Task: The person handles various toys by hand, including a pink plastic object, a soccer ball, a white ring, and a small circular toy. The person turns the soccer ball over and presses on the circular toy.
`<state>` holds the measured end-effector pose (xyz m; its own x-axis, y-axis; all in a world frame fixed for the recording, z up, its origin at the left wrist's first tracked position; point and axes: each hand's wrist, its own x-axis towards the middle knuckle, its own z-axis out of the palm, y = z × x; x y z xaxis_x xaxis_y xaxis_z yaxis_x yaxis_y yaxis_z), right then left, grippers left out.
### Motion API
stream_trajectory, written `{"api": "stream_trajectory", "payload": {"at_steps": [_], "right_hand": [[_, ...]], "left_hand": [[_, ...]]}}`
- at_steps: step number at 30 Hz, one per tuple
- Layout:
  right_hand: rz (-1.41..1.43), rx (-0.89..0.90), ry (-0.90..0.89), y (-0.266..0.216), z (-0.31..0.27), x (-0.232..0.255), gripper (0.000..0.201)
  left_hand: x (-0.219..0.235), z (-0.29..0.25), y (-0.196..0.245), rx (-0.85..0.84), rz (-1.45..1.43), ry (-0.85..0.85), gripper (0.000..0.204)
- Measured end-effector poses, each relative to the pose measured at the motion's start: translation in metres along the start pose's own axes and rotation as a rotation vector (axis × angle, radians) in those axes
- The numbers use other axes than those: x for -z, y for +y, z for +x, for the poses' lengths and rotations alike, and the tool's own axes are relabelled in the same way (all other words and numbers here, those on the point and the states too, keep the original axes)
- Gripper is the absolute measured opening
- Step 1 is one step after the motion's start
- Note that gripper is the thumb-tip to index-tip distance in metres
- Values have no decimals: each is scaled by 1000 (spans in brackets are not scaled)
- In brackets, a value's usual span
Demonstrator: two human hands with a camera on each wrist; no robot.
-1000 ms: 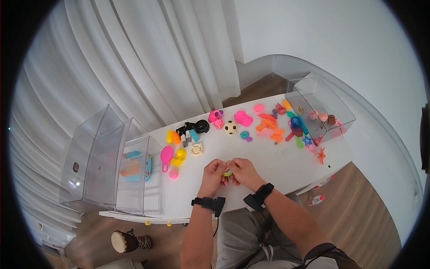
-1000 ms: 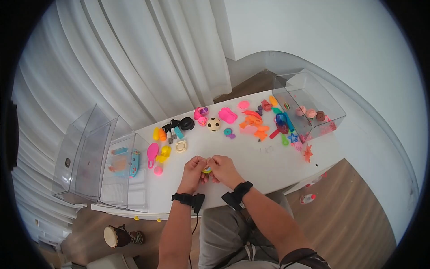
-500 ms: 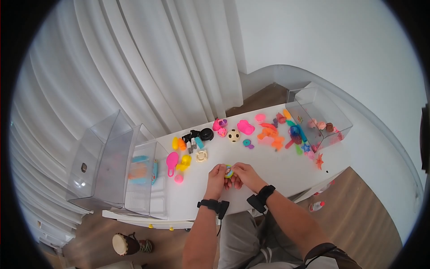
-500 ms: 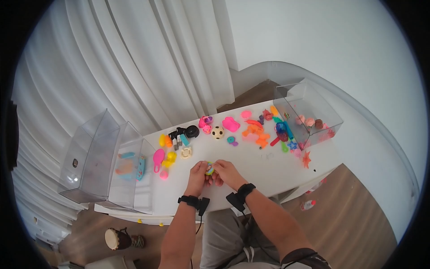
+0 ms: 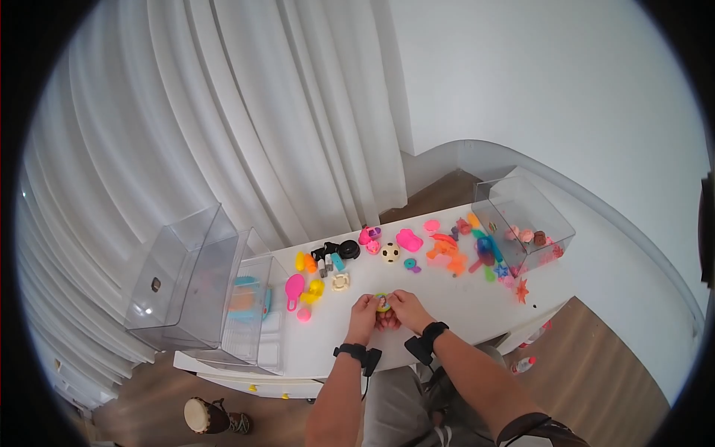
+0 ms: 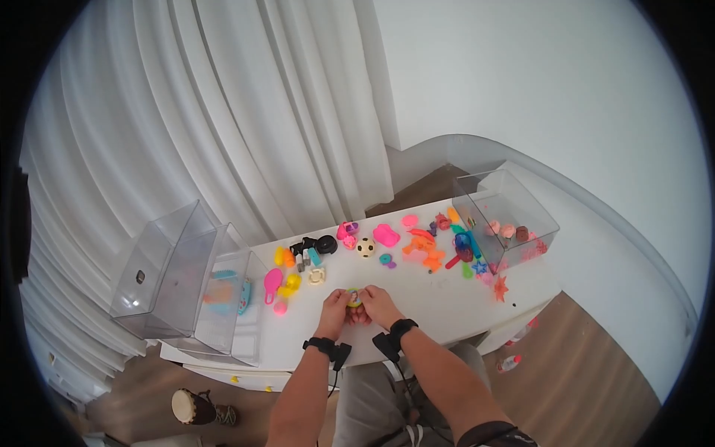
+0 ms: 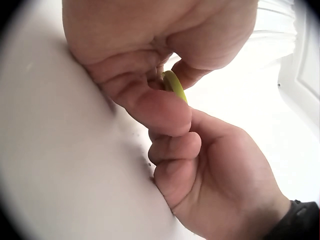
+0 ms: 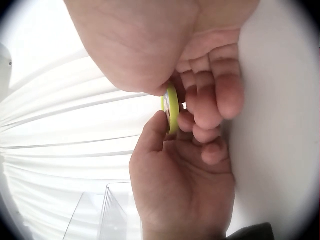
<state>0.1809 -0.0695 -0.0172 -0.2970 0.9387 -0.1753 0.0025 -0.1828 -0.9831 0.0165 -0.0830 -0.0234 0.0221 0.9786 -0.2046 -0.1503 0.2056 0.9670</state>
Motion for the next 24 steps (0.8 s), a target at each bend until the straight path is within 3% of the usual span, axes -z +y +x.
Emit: {"api": "stream_trajectory", "payload": {"at_steps": [7,24], "right_hand": [[-6,39,8,4,-3,3,32],[-42,45,23,0,-11,-1,30]], "left_hand": [[-3,-4,1,-7,39,5,32],[-7,-10,7,-20,72,13,32]]}}
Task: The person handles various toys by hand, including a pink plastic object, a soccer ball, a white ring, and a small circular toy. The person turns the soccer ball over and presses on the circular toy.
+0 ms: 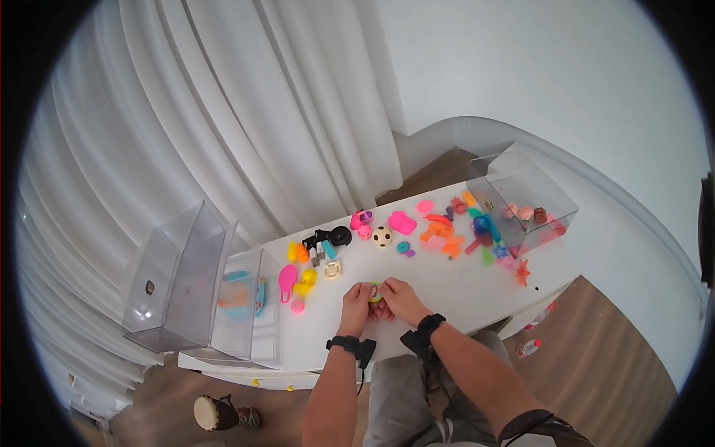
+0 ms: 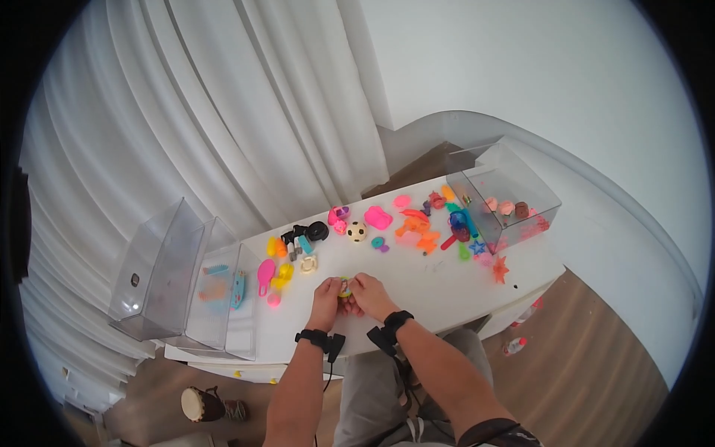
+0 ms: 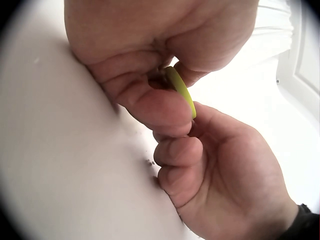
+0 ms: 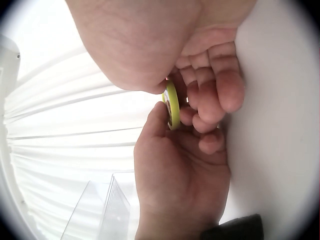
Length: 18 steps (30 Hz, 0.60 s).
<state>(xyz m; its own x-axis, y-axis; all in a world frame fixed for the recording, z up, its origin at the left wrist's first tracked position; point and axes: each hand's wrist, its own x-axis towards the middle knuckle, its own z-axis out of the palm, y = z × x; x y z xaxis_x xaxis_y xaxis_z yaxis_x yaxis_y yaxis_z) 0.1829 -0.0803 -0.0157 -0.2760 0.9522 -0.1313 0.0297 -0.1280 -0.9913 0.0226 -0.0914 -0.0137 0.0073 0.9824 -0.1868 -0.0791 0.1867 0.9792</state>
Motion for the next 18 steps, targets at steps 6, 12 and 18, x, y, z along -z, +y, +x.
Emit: {"api": "stream_trajectory", "payload": {"at_steps": [6,12,18], "right_hand": [[18,31,-38,0,-1,2,29],[51,27,-39,1,2,4,28],[37,23,-54,-1,-1,5,29]], "left_hand": [[2,3,-3,0,-24,-10,31],[2,3,-2,4,-41,-3,31],[2,4,-2,13,-35,-12,31]]}}
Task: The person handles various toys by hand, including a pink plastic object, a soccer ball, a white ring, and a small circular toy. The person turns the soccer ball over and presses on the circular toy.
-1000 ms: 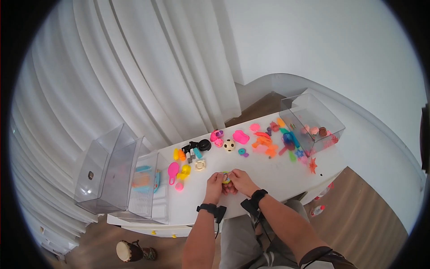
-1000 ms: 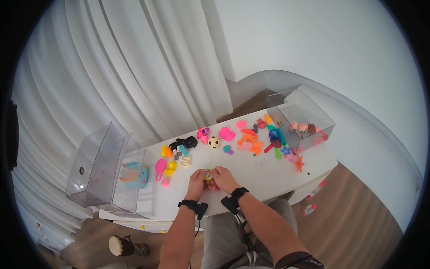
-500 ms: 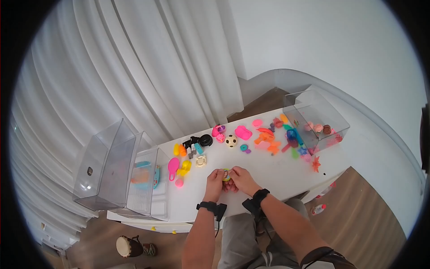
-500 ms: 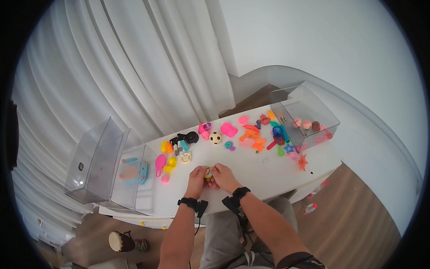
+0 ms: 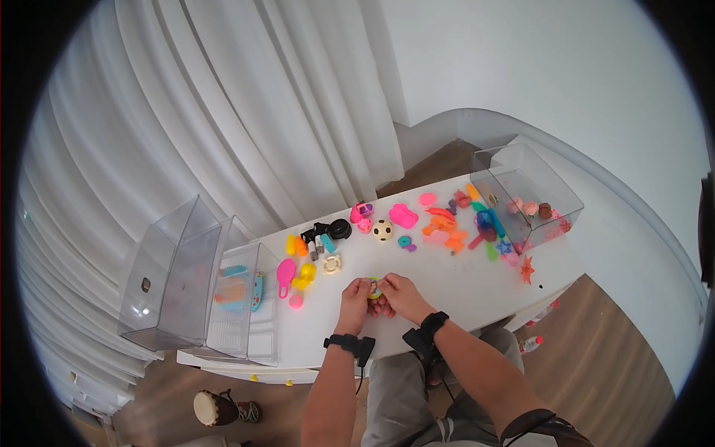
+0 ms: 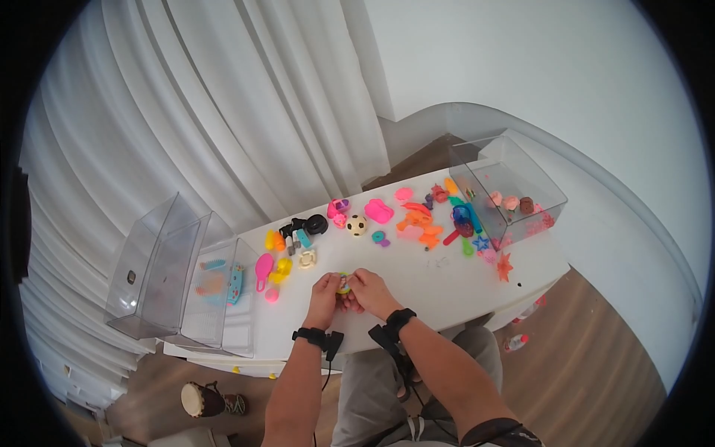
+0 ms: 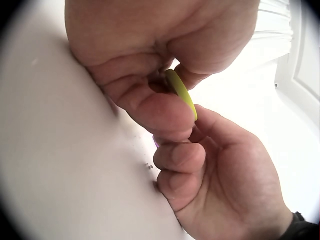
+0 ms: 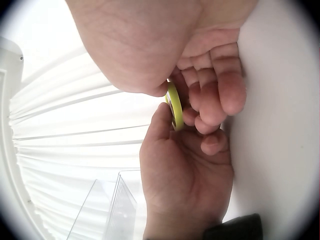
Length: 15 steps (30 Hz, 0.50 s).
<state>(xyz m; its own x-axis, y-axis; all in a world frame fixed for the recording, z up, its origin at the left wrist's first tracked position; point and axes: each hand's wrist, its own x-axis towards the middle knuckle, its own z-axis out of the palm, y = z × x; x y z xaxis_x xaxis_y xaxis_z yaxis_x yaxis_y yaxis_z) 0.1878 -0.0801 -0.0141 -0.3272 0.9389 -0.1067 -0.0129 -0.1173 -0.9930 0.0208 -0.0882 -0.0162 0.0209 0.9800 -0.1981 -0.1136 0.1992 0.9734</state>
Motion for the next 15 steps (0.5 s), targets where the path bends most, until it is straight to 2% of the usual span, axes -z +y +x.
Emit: {"api": "stream_trajectory", "payload": {"at_steps": [15], "right_hand": [[0,-4,-21,3,1,1,29]], "left_hand": [[2,-1,-1,-2,2,-30,32]]}}
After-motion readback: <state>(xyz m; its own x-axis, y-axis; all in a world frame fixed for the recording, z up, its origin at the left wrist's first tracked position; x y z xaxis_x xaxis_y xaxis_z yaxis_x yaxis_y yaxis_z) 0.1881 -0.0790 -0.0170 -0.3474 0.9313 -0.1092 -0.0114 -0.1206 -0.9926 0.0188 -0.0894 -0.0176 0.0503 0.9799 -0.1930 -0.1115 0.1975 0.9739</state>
